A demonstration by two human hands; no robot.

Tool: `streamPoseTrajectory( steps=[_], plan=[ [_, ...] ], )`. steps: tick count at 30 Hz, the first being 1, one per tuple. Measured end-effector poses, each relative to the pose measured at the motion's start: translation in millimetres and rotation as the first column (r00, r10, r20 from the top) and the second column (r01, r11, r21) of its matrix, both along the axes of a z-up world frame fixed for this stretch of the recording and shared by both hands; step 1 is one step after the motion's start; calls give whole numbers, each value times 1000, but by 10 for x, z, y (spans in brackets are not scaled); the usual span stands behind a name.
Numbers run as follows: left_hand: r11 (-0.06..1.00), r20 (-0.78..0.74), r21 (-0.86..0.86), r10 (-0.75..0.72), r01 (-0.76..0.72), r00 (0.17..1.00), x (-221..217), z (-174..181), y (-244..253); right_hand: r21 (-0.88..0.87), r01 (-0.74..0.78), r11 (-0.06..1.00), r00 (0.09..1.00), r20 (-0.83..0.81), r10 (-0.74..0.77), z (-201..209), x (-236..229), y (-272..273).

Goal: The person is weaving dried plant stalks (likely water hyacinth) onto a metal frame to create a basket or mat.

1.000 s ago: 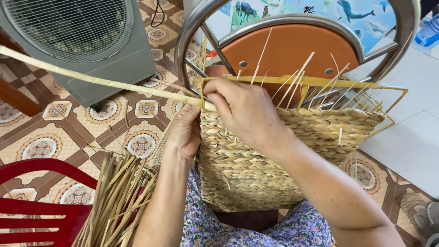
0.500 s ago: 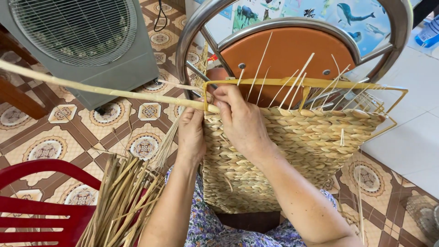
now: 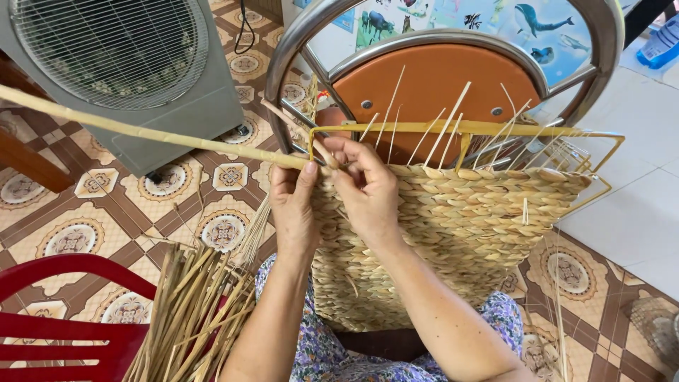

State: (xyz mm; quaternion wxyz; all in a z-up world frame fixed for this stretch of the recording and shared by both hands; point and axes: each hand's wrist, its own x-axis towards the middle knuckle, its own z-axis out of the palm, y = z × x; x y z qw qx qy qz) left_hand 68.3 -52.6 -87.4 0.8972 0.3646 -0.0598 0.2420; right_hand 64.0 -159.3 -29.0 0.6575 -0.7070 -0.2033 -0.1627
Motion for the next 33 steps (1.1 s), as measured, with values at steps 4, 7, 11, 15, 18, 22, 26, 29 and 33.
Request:
streamPoseTrajectory(
  steps=[4,7,11,15,18,22,26,29,33],
  plan=[
    [965,-5,145,220,-217,976,-62,54,-54,-81,-81,993,997,-7,81,162,-94,-69],
    [899,66,290,323,-328,944,-46,35,-38,-132,-80,988,996,-44,75,-1,-16,-141],
    [411,274,727,562,-550,781,-202,320,24,73,-176,982,983,-41,180,-200,-8,-247],
    [-64,592,766,459,-640,662,-425,608,128,108,-227,968,972,-39,232,59,-174,-213],
    [-64,466,873,406,-484,786,-591,792,187,35,-199,979,976,-78,202,-18,-167,-195],
    [-114,464,885,278,-451,841,-663,1011,303,176,-225,958,974,23,224,-556,-54,-282],
    [-112,571,820,108,-561,814,-491,1006,339,-102,-71,992,956,279,97,-477,-243,-322],
    [-124,210,974,192,-189,959,-345,961,352,-344,-22,939,897,408,170,-645,-259,-413],
    [47,162,984,189,-174,969,-394,1008,372,-200,-143,969,947,257,193,-388,-136,-559]
  ],
)
